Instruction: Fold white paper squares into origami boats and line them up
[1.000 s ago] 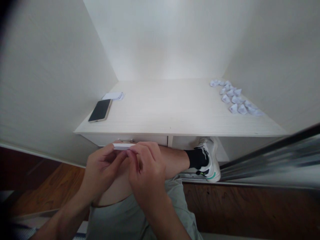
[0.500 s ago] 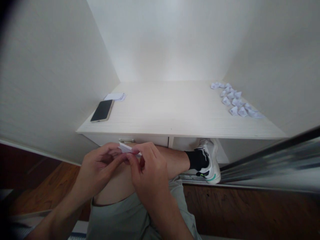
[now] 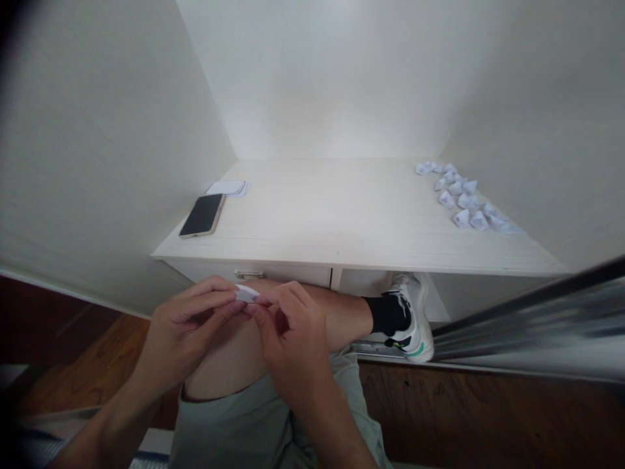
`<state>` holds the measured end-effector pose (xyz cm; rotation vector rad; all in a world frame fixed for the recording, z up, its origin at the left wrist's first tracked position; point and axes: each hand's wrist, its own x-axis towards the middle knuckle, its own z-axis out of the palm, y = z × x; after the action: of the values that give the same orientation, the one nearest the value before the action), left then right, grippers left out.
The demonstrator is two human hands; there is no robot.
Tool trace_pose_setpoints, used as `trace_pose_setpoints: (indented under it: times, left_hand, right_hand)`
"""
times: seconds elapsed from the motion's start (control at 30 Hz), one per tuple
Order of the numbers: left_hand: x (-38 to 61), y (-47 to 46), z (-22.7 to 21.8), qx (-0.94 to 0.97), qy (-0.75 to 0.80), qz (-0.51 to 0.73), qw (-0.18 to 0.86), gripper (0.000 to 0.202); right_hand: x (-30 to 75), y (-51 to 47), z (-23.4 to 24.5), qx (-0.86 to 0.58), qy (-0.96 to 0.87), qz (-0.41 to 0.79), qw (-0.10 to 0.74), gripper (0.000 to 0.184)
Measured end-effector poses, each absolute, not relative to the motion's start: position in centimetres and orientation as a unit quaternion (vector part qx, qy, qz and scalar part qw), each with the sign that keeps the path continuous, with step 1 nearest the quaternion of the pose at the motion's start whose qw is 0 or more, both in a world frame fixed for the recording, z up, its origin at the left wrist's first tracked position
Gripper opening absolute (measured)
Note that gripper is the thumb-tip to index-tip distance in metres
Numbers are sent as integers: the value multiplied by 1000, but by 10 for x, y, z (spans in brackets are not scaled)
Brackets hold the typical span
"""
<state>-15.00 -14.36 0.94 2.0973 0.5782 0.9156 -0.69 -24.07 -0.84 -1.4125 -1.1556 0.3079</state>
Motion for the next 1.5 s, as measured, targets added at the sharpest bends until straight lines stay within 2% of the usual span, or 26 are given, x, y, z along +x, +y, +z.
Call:
trace_pose_setpoints:
  times: [0.17,0.5,0.6,0.73,0.87,1.17,1.37,1.5]
  left_hand:
    - [-148,-144,12,851,193,379,307,23]
    - [-142,-154,14,884,168,406,163,25]
    - [-140,-157,20,873,179,399,216,24]
    - [-140,-152,27,830,205,351,382,13]
    - [-140,-145,29,792,202,257,516,17]
    - [-134,-147,31,752,246,236,564,17]
    - [-131,-152,32,761,253,234,550,15]
    - [-132,-148,31,707,262,198,627,16]
  right_hand:
    - [-10,-241,-9,-583,-468,178,640,6]
    - [-10,-242,-3,-543,-439,178,693,8]
    - [-5,-244,-3,-512,-425,211,716,10]
    - [4,-247,-4,-463,-428,292,719,14]
    - [9,-247,-8,-429,-417,343,724,11]
    - [9,-247,-9,-476,-388,350,707,13]
    - [6,-246,1,-515,-331,403,680,7]
    - [7,-246,4,-512,-313,464,652,10]
